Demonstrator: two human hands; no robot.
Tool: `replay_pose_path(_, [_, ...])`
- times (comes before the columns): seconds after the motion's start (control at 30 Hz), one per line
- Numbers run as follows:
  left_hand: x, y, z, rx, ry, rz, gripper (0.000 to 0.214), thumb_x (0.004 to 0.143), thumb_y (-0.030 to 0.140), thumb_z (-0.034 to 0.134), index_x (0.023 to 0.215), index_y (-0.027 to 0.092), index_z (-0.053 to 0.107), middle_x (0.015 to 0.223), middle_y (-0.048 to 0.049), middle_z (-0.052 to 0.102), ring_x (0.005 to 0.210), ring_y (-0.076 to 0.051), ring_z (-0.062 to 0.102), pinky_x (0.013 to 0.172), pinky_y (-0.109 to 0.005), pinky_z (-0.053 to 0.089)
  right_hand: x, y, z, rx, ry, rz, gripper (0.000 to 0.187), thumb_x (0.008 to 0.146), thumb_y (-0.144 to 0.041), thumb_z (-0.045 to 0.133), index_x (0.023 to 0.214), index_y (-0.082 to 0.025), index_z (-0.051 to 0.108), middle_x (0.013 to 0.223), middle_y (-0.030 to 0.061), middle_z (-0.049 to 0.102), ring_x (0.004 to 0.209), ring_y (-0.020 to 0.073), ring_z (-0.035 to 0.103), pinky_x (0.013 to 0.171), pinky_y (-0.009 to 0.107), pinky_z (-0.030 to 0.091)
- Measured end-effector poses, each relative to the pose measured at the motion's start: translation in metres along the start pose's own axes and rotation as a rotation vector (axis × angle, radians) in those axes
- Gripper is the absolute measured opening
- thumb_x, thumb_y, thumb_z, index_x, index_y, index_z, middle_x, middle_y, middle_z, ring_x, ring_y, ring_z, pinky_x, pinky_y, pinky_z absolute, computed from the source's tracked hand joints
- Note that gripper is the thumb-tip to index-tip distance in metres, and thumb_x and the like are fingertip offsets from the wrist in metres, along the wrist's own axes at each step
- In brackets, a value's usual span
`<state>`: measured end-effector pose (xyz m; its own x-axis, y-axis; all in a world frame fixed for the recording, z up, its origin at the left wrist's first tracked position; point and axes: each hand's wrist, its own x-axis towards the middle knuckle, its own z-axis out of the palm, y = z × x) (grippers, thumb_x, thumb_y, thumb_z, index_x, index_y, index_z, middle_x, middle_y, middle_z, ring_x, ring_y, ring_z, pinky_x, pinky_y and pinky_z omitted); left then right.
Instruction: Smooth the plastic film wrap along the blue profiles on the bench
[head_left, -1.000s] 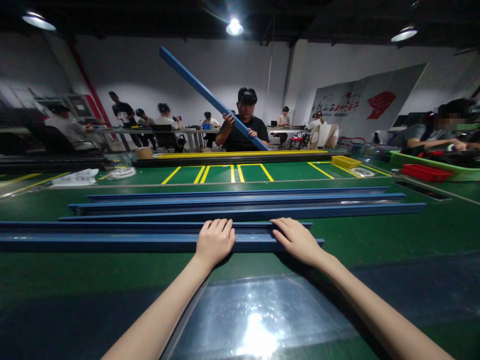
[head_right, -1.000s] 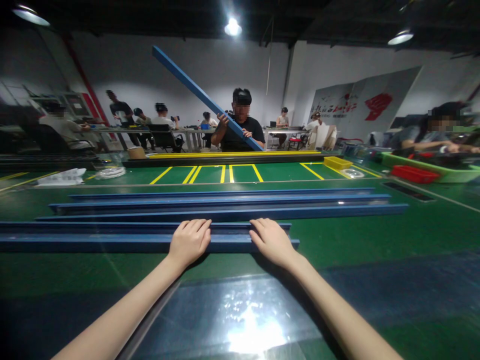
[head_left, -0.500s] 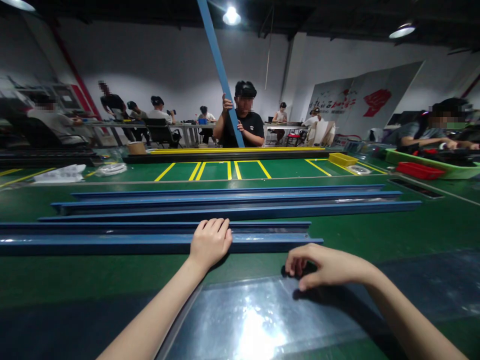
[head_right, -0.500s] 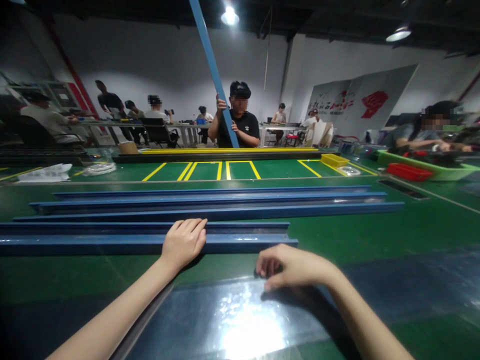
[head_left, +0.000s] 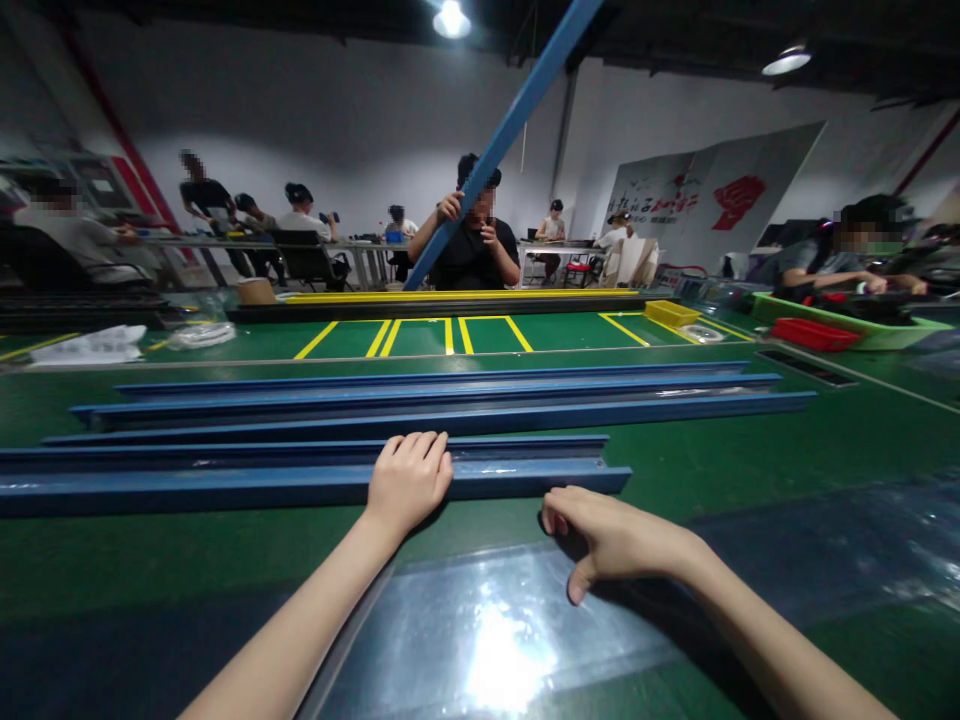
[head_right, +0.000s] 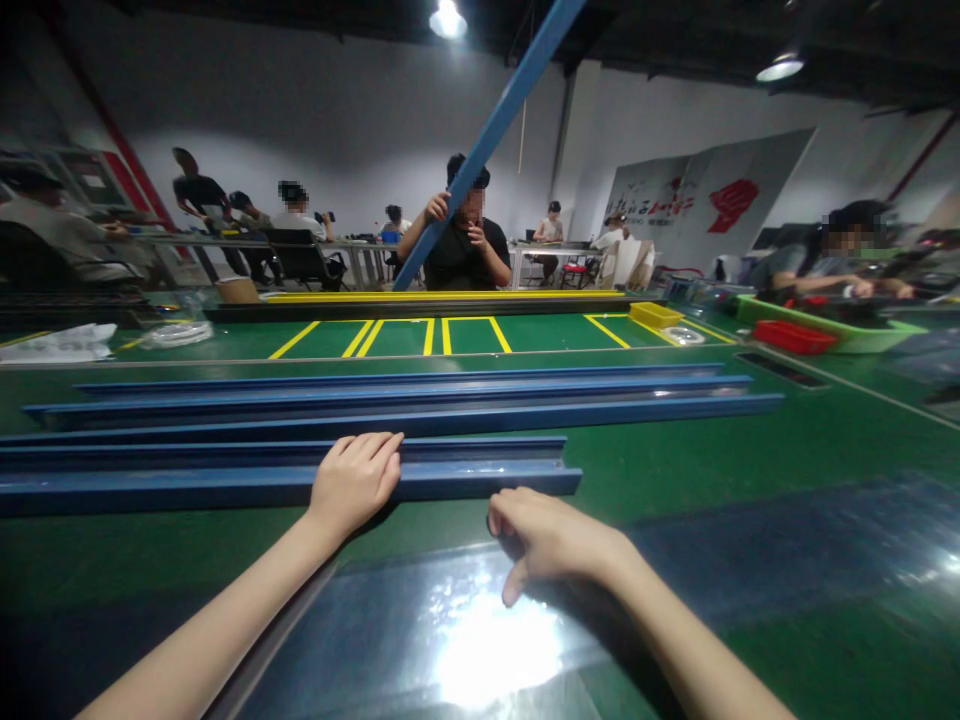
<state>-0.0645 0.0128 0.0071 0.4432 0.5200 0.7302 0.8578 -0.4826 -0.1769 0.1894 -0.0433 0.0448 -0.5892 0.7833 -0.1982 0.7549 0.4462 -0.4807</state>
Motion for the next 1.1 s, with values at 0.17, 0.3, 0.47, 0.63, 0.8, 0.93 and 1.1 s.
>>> replay_pose_path(0.17, [-0.0002, -0.0003, 0.0003, -0.006, 0.005, 0.002, 0.029, 0.083, 0.022, 0.038, 0.094, 0.015, 0.064, 0.09, -0.0074, 0.067, 0.081, -0.02, 0.06, 0.069, -0.035, 0.042, 0.0025, -0.0004, 0.0009, -0.017, -0.007, 0.0, 0.041, 0.052, -0.037, 0.074, 0.077, -0.018, 0.048, 0.079, 0.0001, 0.049, 0.072, 0.0141, 0.043, 0.059, 0.023, 0.033])
replay_pose_path(0.3, [-0.0001, -0.0008, 0.0001, 0.003, 0.008, 0.014, 0.028, 0.083, 0.021, 0.038, 0.093, 0.015, 0.064, 0.09, -0.0075, 0.067, 0.081, -0.02, 0.06, 0.069, -0.035, 0.042, 0.0028, -0.0011, 0.0009, -0.025, 0.001, -0.016, 0.038, 0.055, -0.038, 0.073, 0.077, -0.018, 0.048, 0.078, 0.0, 0.047, 0.072, 0.014, 0.043, 0.059, 0.023, 0.033])
replay_pose_path(0.47, [0.0004, -0.0005, -0.0013, 0.02, 0.004, 0.029, 0.028, 0.083, 0.021, 0.039, 0.093, 0.014, 0.064, 0.089, -0.0075, 0.067, 0.08, -0.02, 0.06, 0.069, -0.035, 0.041, 0.0044, -0.002, 0.002, -0.023, 0.015, -0.013, 0.033, 0.06, -0.038, 0.07, 0.074, -0.017, 0.049, 0.075, -0.0002, 0.048, 0.068, 0.0129, 0.043, 0.057, 0.022, 0.032])
replay_pose_path(0.63, [0.0006, -0.0009, -0.002, 0.036, 0.005, 0.04, 0.028, 0.083, 0.021, 0.039, 0.092, 0.013, 0.064, 0.089, -0.0076, 0.067, 0.08, -0.02, 0.06, 0.068, -0.034, 0.041, 0.0072, -0.0018, 0.0026, -0.032, 0.032, -0.019, 0.03, 0.062, -0.037, 0.069, 0.072, -0.016, 0.05, 0.071, -0.0011, 0.048, 0.063, 0.0112, 0.041, 0.053, 0.021, 0.029])
replay_pose_path(0.8, [0.0005, -0.0015, -0.0017, 0.044, 0.006, 0.045, 0.029, 0.084, 0.022, 0.037, 0.093, 0.013, 0.064, 0.089, -0.0077, 0.068, 0.08, -0.019, 0.06, 0.069, -0.034, 0.041, 0.0082, -0.0003, 0.004, -0.016, 0.05, -0.025, 0.031, 0.06, -0.037, 0.071, 0.069, -0.016, 0.051, 0.066, -0.0023, 0.048, 0.062, 0.0101, 0.041, 0.052, 0.02, 0.027])
replay_pose_path(0.93, [0.0005, -0.0013, -0.0016, 0.047, 0.007, 0.045, 0.03, 0.084, 0.022, 0.036, 0.093, 0.013, 0.064, 0.089, -0.008, 0.068, 0.08, -0.02, 0.06, 0.069, -0.034, 0.04, 0.0085, 0.0016, 0.0055, -0.008, 0.037, -0.007, 0.029, 0.06, -0.037, 0.072, 0.069, -0.016, 0.054, 0.064, -0.0032, 0.048, 0.06, 0.0097, 0.041, 0.05, 0.02, 0.026])
replay_pose_path(1.1, [0.0007, -0.0013, -0.0024, 0.051, -0.001, 0.045, 0.031, 0.084, 0.022, 0.036, 0.093, 0.012, 0.064, 0.089, -0.008, 0.068, 0.08, -0.019, 0.06, 0.069, -0.033, 0.04, 0.009, 0.001, 0.0047, 0.003, 0.019, 0.001, 0.026, 0.061, -0.035, 0.071, 0.065, -0.015, 0.054, 0.062, -0.0031, 0.049, 0.059, 0.0092, 0.042, 0.051, 0.02, 0.027])
